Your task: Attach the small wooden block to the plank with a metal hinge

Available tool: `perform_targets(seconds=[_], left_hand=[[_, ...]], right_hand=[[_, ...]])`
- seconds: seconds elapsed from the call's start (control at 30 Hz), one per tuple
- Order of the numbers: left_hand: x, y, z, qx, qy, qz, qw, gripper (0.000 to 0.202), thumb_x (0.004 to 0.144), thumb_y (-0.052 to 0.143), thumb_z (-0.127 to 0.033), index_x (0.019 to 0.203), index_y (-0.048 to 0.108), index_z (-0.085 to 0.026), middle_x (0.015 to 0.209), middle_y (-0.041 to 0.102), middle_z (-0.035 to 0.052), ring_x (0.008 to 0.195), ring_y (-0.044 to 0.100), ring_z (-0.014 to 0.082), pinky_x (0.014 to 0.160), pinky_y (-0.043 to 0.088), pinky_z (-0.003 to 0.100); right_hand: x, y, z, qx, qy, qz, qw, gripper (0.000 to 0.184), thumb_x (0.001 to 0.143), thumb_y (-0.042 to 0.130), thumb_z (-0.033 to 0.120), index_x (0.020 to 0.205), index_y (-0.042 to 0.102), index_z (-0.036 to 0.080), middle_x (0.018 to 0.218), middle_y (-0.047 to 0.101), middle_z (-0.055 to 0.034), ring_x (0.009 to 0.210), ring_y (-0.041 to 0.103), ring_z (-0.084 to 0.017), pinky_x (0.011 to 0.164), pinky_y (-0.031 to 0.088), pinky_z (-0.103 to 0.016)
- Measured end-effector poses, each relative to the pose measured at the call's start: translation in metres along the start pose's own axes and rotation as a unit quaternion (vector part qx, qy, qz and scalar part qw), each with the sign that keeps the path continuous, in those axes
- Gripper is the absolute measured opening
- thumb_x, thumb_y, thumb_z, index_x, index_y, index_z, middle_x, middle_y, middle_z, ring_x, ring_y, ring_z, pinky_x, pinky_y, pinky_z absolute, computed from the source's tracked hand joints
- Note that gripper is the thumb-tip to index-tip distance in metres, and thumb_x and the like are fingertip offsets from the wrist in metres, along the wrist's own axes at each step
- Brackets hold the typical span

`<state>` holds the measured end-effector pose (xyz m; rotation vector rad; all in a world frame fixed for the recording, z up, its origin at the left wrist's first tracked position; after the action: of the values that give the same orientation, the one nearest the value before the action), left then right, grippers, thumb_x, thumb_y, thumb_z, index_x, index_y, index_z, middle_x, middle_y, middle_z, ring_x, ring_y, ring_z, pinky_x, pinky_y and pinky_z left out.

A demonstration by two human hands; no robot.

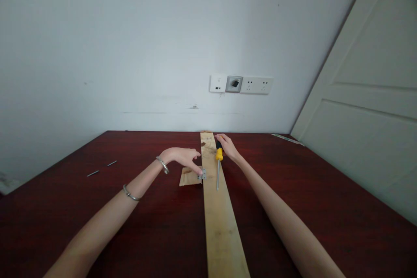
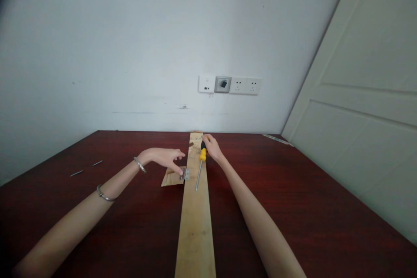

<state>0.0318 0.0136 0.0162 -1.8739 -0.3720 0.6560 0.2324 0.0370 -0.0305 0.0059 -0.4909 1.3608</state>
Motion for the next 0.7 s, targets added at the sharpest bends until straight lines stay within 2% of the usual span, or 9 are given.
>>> perform_targets(seconds=[0.07,0.13,0.2,0.27,0.33,0.43,0.53,0.7], left_hand=[[-0.004,0.002,-0.002,0.021,-0.016,0.030,0.999,0.089,0.061,0.065,-0.069,0.127,0.051,-0.011,0.127,0.055,0.0172,0.111,0.052,0.0303,0.087,0.042,0.032],[-0.009,0.006,-0.002,0.041,-0.039,0.055,0.997,0.106,0.059,0.066,-0.069,0.140,0.036,-0.008,0.145,0.036,0.0229,0.130,0.036,0.0351,0.101,0.034,0.037],[-0.014,0.010,0.001,0.045,-0.059,0.072,0.995,0.116,0.059,0.067,-0.070,0.146,0.025,-0.005,0.151,0.021,0.0250,0.139,0.021,0.0359,0.108,0.026,0.039],[-0.019,0.015,0.005,0.036,-0.069,0.084,0.993,0.119,0.060,0.065,-0.070,0.148,0.019,-0.004,0.153,0.015,0.0242,0.142,0.013,0.0345,0.111,0.022,0.040],[-0.023,0.019,0.010,0.030,-0.073,0.089,0.993,0.119,0.062,0.064,-0.070,0.148,0.015,-0.004,0.154,0.012,0.0235,0.143,0.010,0.0341,0.112,0.020,0.041],[-0.025,0.023,0.016,0.029,-0.073,0.084,0.993,0.120,0.062,0.062,-0.073,0.149,0.014,-0.006,0.154,0.012,0.0231,0.143,0.008,0.0350,0.113,0.018,0.042],[-0.022,0.029,0.014,0.031,-0.062,0.070,0.995,0.116,0.063,0.061,-0.075,0.148,0.018,-0.009,0.154,0.015,0.0214,0.142,0.011,0.0355,0.112,0.020,0.040],[-0.015,0.041,0.006,0.042,-0.015,0.026,0.999,0.099,0.064,0.065,-0.070,0.138,0.036,-0.011,0.138,0.041,0.0195,0.127,0.038,0.0338,0.100,0.035,0.036]], right_hand=[[0.002,-0.003,0.009,0.034,0.020,-0.007,0.999,0.036,0.082,0.042,0.051,0.096,0.053,0.019,0.053,0.047,0.0067,0.038,0.042,-0.010,0.035,0.032,-0.022],[0.003,-0.006,0.021,0.063,0.030,-0.013,0.997,0.039,0.082,0.043,0.055,0.099,0.048,0.021,0.051,0.043,0.0095,0.033,0.037,-0.009,0.030,0.027,-0.020],[0.005,-0.011,0.034,0.103,0.026,-0.025,0.994,0.040,0.080,0.048,0.058,0.098,0.046,0.022,0.054,0.044,0.0097,0.032,0.038,-0.007,0.029,0.028,-0.018],[0.005,-0.016,0.051,0.162,-0.003,-0.051,0.986,0.042,0.077,0.056,0.059,0.093,0.046,0.022,0.057,0.047,0.0088,0.032,0.041,-0.006,0.027,0.031,-0.018],[0.001,-0.022,0.071,0.187,-0.062,-0.094,0.976,0.042,0.074,0.062,0.056,0.093,0.048,0.021,0.064,0.052,0.0067,0.032,0.041,-0.005,0.026,0.032,-0.018],[-0.011,-0.027,0.104,0.167,-0.163,-0.150,0.961,0.040,0.075,0.066,0.050,0.097,0.050,0.022,0.086,0.060,0.0010,0.036,0.044,-0.003,0.027,0.035,-0.017],[-0.024,-0.027,0.130,0.137,-0.229,-0.159,0.951,0.035,0.078,0.064,0.047,0.101,0.053,0.023,0.090,0.060,-0.0002,0.043,0.048,-0.004,0.030,0.039,-0.016],[-0.032,-0.013,0.140,0.057,-0.274,-0.110,0.954,0.037,0.080,0.064,0.045,0.107,0.055,0.022,0.095,0.061,-0.0024,0.054,0.053,-0.007,0.039,0.044,-0.018]])
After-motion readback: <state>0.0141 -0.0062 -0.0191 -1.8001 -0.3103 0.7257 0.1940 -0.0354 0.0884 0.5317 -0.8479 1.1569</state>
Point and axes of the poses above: each hand's wrist, its own x-axis towards the middle knuckle, its own y-axis out of the palm, z = x × y, the point moved 3 cm from there along x, towards the middle knuckle
